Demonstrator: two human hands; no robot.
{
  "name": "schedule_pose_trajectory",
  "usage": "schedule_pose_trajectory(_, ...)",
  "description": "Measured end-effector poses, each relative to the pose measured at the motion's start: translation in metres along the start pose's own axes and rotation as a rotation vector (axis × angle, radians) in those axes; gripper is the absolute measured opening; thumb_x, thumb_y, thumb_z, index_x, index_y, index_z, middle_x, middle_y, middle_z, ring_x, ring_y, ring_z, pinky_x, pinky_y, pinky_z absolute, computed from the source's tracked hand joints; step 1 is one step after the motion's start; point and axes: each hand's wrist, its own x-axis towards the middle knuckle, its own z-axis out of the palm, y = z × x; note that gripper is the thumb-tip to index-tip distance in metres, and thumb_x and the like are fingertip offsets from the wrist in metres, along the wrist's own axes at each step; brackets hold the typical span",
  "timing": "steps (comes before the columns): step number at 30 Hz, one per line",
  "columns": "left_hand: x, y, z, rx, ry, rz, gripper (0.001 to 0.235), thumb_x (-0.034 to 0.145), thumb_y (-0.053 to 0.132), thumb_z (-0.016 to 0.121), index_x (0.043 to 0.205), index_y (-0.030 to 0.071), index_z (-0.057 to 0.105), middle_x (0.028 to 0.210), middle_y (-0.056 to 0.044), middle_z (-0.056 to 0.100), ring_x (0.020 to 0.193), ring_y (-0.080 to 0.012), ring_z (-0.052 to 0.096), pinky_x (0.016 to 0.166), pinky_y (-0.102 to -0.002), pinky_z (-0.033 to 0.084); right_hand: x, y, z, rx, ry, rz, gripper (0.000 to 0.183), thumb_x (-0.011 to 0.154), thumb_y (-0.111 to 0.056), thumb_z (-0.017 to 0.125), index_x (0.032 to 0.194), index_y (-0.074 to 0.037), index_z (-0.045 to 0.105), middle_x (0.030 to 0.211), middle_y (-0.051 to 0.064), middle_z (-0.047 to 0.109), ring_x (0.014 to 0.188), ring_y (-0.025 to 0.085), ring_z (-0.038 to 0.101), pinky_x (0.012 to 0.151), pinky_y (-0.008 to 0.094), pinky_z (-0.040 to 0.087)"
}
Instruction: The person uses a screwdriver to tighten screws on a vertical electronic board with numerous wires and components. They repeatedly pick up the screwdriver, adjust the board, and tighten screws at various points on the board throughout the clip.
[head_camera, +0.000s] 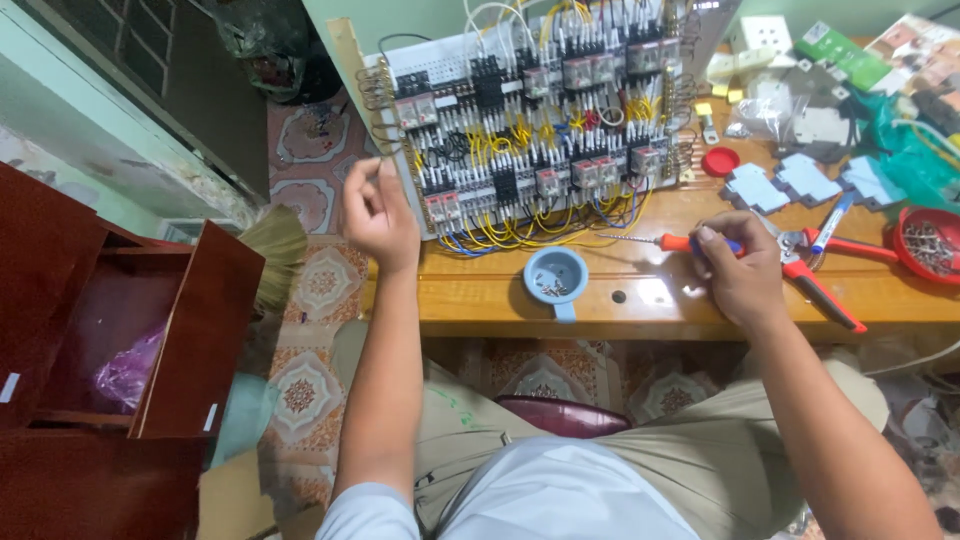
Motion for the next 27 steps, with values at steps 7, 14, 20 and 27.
schedule_pose_trajectory(7,-0.041,0.126,-0.025,-0.414,-0.898,0.060,0.009,0.097,0.009,0.071,0.101,0.001,0.074,0.096,-0.013,0.076,0.082,-0.0247,0.074,0.076,-0.037,0.062,-0.001,-0.028,0.008,-0.139,0.002,0.088,0.013,0.110,-0.010,0.060,0.112,-0.006,0.048,0.088,0.011,0.058,0.058,0.015,0.052,0.053,0.027,0.044)
schedule_pose_trajectory(14,-0.043,0.129,0.002,0.034,-1.529,0.163,0.012,0.098,0.025,0.065,0.105,0.017,0.072,0.092,-0.008,0.076,0.083,-0.0350,0.071,0.067,-0.047,0.052,0.000,-0.013,0.000,0.074,-0.002,0.079,0.020,0.108,-0.008,0.062,0.120,-0.009,0.047,0.097,0.014,0.059,0.056,0.014,0.048,0.049,0.025,0.040)
schedule_pose_trajectory(20,-0.026,0.155,0.018,-0.072,-1.531,0.037,0.022,0.098,0.024,0.065,0.115,0.011,0.071,0.079,-0.012,0.067,0.075,-0.0355,0.066,0.073,-0.046,0.054,0.001,-0.021,0.006,0.138,0.023,0.049,0.031,0.104,-0.007,0.064,0.128,-0.011,0.044,0.097,0.012,0.059,0.053,0.011,0.049,0.045,0.022,0.039)
schedule_pose_trajectory(27,-0.014,0.259,0.088,-0.524,-1.547,0.155,0.033,0.090,0.015,0.066,0.123,0.015,0.066,0.085,-0.003,0.057,0.075,-0.0264,0.062,0.071,-0.037,0.052,0.005,-0.002,-0.001,0.030,0.021,0.078,0.041,0.097,-0.014,0.073,0.129,-0.013,0.047,0.100,0.011,0.065,0.067,0.014,0.063,0.055,0.023,0.053)
